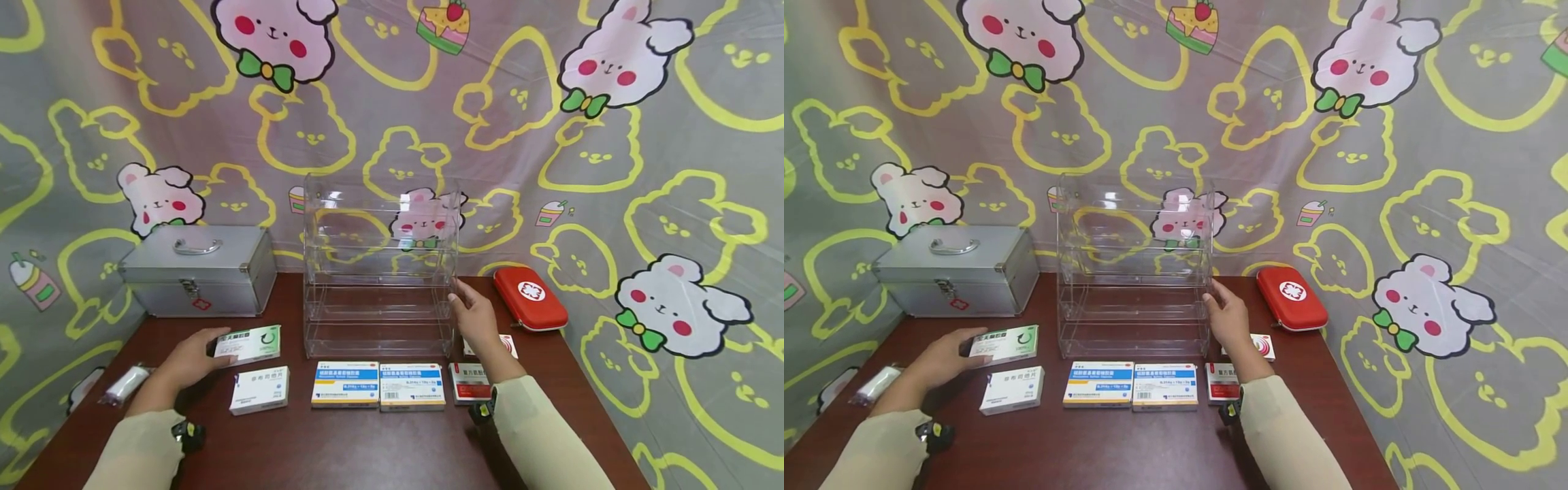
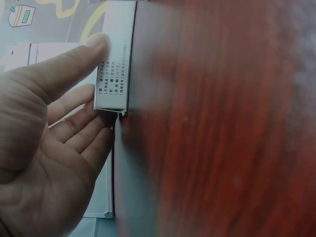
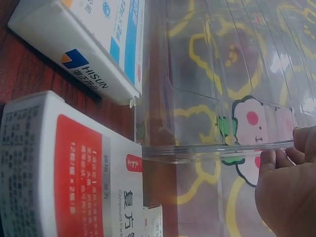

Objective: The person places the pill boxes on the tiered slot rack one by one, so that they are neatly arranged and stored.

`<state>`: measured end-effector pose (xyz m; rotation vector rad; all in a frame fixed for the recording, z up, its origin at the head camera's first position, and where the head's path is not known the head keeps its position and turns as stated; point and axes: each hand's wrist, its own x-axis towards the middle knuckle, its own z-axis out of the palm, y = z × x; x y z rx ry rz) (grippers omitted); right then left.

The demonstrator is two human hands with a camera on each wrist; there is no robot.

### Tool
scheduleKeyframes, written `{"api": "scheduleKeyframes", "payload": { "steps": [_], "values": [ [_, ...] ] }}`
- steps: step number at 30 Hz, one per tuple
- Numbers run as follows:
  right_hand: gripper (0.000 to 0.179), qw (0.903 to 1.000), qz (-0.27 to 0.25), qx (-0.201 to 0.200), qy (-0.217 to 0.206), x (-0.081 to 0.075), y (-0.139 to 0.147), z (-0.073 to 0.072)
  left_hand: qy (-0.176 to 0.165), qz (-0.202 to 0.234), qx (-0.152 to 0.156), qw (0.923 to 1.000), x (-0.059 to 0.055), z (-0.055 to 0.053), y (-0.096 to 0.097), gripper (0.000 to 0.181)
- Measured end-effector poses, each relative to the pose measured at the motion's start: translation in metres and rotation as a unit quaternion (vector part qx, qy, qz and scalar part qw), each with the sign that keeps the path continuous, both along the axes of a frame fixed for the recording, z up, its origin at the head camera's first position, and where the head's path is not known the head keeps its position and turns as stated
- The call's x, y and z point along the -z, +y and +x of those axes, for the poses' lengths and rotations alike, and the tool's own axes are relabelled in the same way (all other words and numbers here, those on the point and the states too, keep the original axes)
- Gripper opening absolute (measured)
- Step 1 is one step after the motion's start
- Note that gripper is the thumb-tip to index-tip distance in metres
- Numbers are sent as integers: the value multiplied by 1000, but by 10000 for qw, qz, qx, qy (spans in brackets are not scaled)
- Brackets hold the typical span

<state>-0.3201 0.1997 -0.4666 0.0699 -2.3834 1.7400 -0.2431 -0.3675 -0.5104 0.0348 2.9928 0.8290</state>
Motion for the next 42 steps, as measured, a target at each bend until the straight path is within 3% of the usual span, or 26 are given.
{"api": "scheduleKeyframes", "payload": {
  "steps": [7,15,24,33,42],
  "values": [
    [50,10000,15,13,-30,2,0,2,247,30,-98,9996,2,0,3,81],
    [47,9999,-79,117,-42,4,-1,2,128,20,-434,9990,-3,3,3,82],
    [47,9998,-159,111,-37,3,-1,3,405,50,-739,9964,-3,6,-2,56],
    [46,9997,-194,135,8,1,-1,3,741,609,-834,9919,-8,14,-4,38],
    [45,9995,-175,265,-15,2,-3,2,722,1705,-1046,9771,-34,19,10,45]
  ]
}}
